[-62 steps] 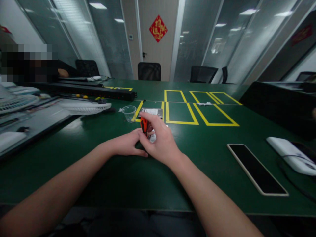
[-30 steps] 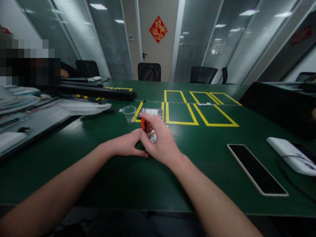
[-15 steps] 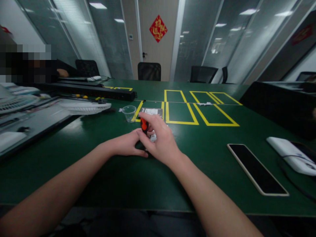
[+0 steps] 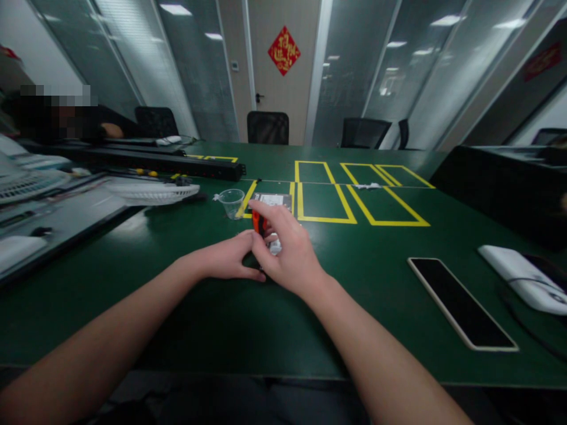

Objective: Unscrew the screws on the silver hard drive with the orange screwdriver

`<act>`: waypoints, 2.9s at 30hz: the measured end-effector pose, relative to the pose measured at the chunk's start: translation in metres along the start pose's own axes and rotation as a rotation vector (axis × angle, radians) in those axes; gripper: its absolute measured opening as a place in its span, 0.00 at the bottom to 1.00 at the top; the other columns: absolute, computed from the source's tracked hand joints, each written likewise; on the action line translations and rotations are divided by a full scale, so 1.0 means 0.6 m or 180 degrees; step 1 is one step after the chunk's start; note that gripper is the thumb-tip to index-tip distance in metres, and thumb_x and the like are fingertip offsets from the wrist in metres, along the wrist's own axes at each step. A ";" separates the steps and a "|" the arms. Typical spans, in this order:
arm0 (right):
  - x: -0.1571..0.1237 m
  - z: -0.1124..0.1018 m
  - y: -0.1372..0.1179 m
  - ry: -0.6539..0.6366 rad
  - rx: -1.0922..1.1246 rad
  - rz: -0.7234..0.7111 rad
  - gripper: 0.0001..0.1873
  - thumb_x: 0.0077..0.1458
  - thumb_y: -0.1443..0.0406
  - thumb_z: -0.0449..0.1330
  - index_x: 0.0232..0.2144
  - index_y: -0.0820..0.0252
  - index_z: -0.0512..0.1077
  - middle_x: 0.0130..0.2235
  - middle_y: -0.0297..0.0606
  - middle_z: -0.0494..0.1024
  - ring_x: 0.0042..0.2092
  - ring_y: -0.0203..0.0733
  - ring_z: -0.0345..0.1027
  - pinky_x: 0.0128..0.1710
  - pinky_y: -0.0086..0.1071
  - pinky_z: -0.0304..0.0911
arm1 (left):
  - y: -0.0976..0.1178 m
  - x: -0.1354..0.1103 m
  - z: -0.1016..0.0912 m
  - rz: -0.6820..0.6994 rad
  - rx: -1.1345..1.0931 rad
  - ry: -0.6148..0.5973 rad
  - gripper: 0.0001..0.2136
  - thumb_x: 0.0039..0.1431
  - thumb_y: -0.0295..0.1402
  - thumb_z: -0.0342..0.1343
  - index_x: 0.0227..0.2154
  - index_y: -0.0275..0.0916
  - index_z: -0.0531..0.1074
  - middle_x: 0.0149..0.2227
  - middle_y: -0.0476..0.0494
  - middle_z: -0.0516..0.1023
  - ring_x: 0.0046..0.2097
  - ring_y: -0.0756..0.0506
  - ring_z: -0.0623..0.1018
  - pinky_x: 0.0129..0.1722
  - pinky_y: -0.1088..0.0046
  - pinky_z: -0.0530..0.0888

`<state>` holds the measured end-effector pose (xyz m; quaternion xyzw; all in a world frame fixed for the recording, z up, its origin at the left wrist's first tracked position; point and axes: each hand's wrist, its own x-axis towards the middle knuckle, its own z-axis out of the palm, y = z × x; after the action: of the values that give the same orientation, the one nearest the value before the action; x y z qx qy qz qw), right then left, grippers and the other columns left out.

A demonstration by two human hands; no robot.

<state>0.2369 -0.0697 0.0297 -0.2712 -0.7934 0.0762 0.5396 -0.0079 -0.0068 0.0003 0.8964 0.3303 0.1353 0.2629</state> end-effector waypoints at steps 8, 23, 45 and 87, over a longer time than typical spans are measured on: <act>0.000 -0.001 0.000 0.0007 0.0028 -0.0019 0.31 0.80 0.66 0.68 0.80 0.47 0.76 0.69 0.49 0.90 0.62 0.58 0.91 0.67 0.56 0.90 | -0.005 -0.001 0.000 0.0016 0.0030 0.0010 0.49 0.65 0.58 0.86 0.84 0.47 0.78 0.88 0.28 0.75 0.91 0.17 0.70 0.91 0.32 0.69; -0.004 0.001 0.003 -0.0044 -0.0002 0.0132 0.35 0.79 0.68 0.68 0.83 0.46 0.73 0.71 0.50 0.89 0.64 0.60 0.91 0.70 0.61 0.90 | -0.007 0.001 0.003 -0.0015 0.0073 0.0012 0.49 0.65 0.61 0.85 0.83 0.48 0.78 0.85 0.28 0.79 0.88 0.16 0.73 0.88 0.32 0.74; 0.002 -0.002 0.003 -0.0057 -0.0156 -0.0111 0.33 0.84 0.64 0.67 0.84 0.45 0.75 0.67 0.48 0.92 0.60 0.58 0.88 0.64 0.55 0.89 | -0.010 0.001 0.004 0.0056 -0.0052 0.0002 0.49 0.65 0.57 0.86 0.83 0.48 0.78 0.90 0.29 0.74 0.92 0.18 0.68 0.92 0.31 0.66; 0.000 -0.003 -0.003 0.0027 -0.0035 -0.0115 0.30 0.82 0.65 0.68 0.80 0.47 0.75 0.68 0.48 0.91 0.62 0.56 0.92 0.61 0.51 0.92 | -0.003 0.000 0.002 -0.0036 -0.0003 0.0010 0.47 0.64 0.57 0.87 0.80 0.46 0.81 0.87 0.28 0.77 0.90 0.18 0.72 0.90 0.35 0.71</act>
<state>0.2376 -0.0717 0.0312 -0.2602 -0.7962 0.0609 0.5428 -0.0084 -0.0058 -0.0017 0.8942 0.3358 0.1354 0.2635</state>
